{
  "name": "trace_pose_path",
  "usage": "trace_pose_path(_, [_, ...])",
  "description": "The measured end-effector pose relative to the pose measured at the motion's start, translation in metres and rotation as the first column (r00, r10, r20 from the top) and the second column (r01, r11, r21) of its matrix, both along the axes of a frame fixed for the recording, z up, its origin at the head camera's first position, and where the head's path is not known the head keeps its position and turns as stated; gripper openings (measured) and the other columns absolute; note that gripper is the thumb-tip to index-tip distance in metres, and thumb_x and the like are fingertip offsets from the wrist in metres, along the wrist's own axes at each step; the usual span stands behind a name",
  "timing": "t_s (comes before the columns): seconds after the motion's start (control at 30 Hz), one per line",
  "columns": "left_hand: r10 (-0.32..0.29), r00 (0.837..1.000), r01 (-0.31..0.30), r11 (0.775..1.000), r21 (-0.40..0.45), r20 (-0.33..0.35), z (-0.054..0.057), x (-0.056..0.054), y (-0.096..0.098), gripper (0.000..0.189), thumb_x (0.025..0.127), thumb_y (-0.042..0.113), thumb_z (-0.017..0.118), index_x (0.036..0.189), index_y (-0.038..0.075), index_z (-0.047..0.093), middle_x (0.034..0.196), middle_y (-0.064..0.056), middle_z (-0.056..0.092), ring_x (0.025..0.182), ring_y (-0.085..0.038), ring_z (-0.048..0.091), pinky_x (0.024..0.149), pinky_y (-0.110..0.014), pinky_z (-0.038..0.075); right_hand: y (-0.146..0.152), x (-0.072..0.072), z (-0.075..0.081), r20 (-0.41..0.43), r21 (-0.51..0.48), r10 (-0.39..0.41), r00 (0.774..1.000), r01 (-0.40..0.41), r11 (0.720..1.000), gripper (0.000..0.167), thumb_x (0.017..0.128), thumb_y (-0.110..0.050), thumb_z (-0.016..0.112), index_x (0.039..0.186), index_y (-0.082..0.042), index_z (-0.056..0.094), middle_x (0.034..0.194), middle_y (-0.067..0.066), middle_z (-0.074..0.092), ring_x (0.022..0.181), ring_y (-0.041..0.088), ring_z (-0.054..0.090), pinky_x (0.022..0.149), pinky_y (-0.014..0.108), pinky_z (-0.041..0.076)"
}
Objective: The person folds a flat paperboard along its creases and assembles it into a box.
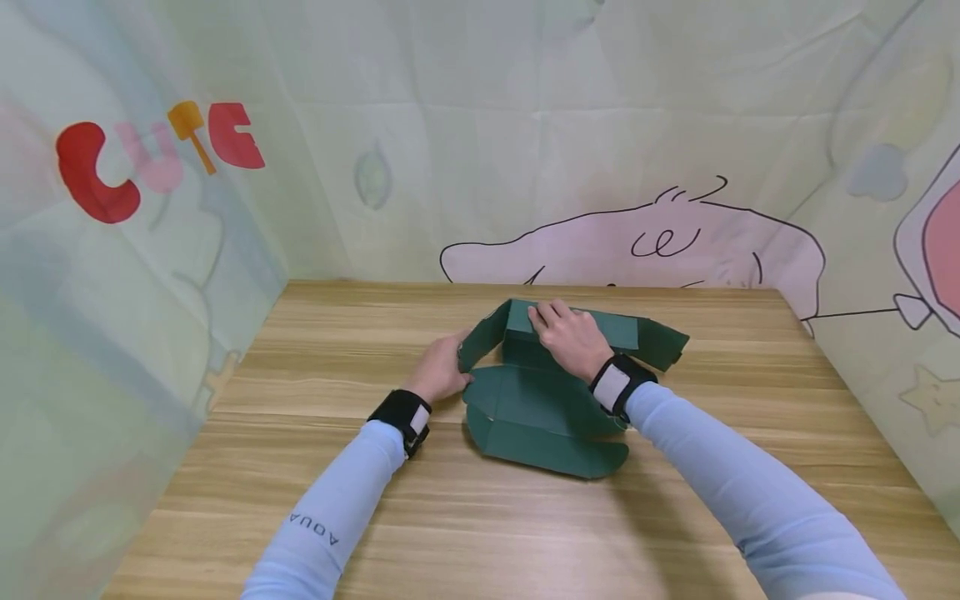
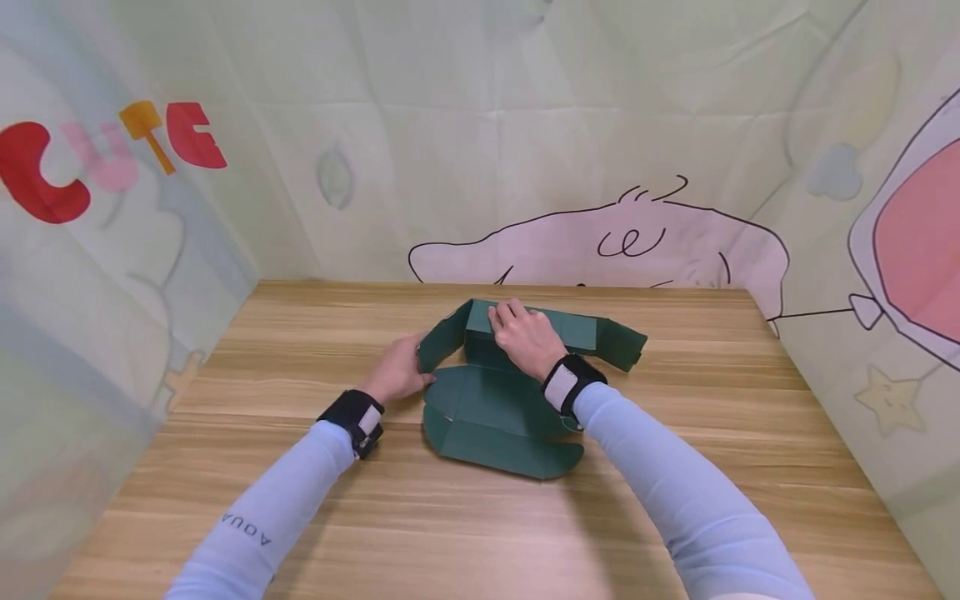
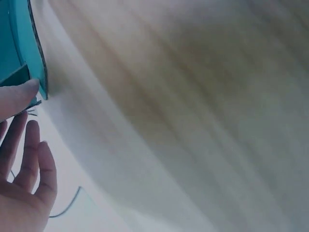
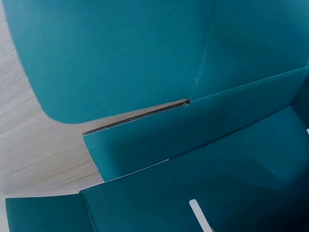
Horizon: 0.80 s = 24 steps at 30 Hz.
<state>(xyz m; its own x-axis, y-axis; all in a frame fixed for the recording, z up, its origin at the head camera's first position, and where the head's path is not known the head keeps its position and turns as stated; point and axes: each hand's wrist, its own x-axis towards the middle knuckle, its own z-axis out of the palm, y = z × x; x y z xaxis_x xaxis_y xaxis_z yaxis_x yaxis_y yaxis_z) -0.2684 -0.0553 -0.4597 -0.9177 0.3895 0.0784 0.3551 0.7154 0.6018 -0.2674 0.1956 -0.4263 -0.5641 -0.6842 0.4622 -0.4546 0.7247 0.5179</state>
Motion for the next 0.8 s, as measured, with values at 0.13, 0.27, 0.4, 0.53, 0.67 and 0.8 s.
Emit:
trace_pose_path(0.13, [-0.034,0.999,0.034,0.999,-0.043,-0.003,0.001,0.002,0.004,0.069,0.079,-0.002,0.079,0.142,0.008,0.053,0.131,-0.013,0.067,0.121,-0.03,0.064,0.107,-0.045,0.05,0.0,-0.001,-0.001,-0.001,-0.004,0.003,1.0,-0.003,1.0,0.032,0.093,-0.01,0.07,0.124,-0.004,0.072,0.112,0.013,0.07,0.097,0.026,0.066,0.062,0.032,0.061])
trace_pose_path(0.27, [-0.086,0.996,0.086,0.994,-0.06,0.006,0.0,0.0,0.006,0.072,0.076,0.003,0.084,0.141,0.008,0.053,0.119,-0.011,0.07,0.101,-0.025,0.068,0.094,-0.04,0.055,0.0,0.0,-0.001,-0.001,0.0,-0.002,1.0,0.002,1.0,0.031,0.093,-0.01,0.069,0.124,-0.005,0.072,0.112,0.013,0.07,0.097,0.026,0.066,0.061,0.033,0.061])
trace_pose_path(0.4, [-0.156,0.985,0.157,0.987,-0.011,0.069,0.004,-0.002,0.008,0.079,0.072,0.003,0.089,0.141,0.007,0.052,0.121,-0.012,0.068,0.098,-0.022,0.068,0.09,-0.037,0.057,0.0,0.001,-0.001,-0.002,-0.002,-0.002,1.0,0.002,1.0,0.031,0.093,-0.013,0.07,0.123,-0.005,0.072,0.112,0.013,0.07,0.096,0.025,0.066,0.06,0.033,0.06])
trace_pose_path(0.53, [-0.186,0.971,0.183,0.983,0.029,0.153,0.012,-0.002,0.011,0.089,0.071,-0.001,0.088,0.148,0.006,0.044,0.135,-0.016,0.062,0.108,-0.026,0.068,0.097,-0.038,0.056,0.001,0.001,-0.001,-0.006,-0.009,0.003,1.0,-0.003,1.0,0.031,0.094,-0.016,0.07,0.123,-0.005,0.072,0.111,0.012,0.07,0.096,0.025,0.066,0.06,0.032,0.06])
trace_pose_path(0.67, [-0.192,0.96,0.186,0.981,0.046,0.203,0.017,-0.002,0.016,0.087,0.075,-0.004,0.083,0.151,0.004,0.04,0.14,-0.016,0.059,0.112,-0.028,0.066,0.099,-0.038,0.055,0.0,0.002,0.0,0.005,-0.004,-0.002,1.0,0.002,1.0,0.031,0.094,-0.014,0.07,0.123,-0.005,0.072,0.112,0.013,0.07,0.097,0.025,0.066,0.06,0.033,0.06])
trace_pose_path(0.8, [-0.195,0.954,0.183,0.98,0.075,0.227,0.02,-0.002,0.021,0.08,0.08,-0.003,0.078,0.151,0.002,0.039,0.14,-0.018,0.058,0.116,-0.029,0.065,0.099,-0.039,0.055,0.0,0.002,0.001,0.016,-0.001,-0.005,1.0,0.005,1.0,0.032,0.093,-0.012,0.071,0.124,-0.005,0.072,0.113,0.013,0.07,0.098,0.025,0.066,0.061,0.034,0.061])
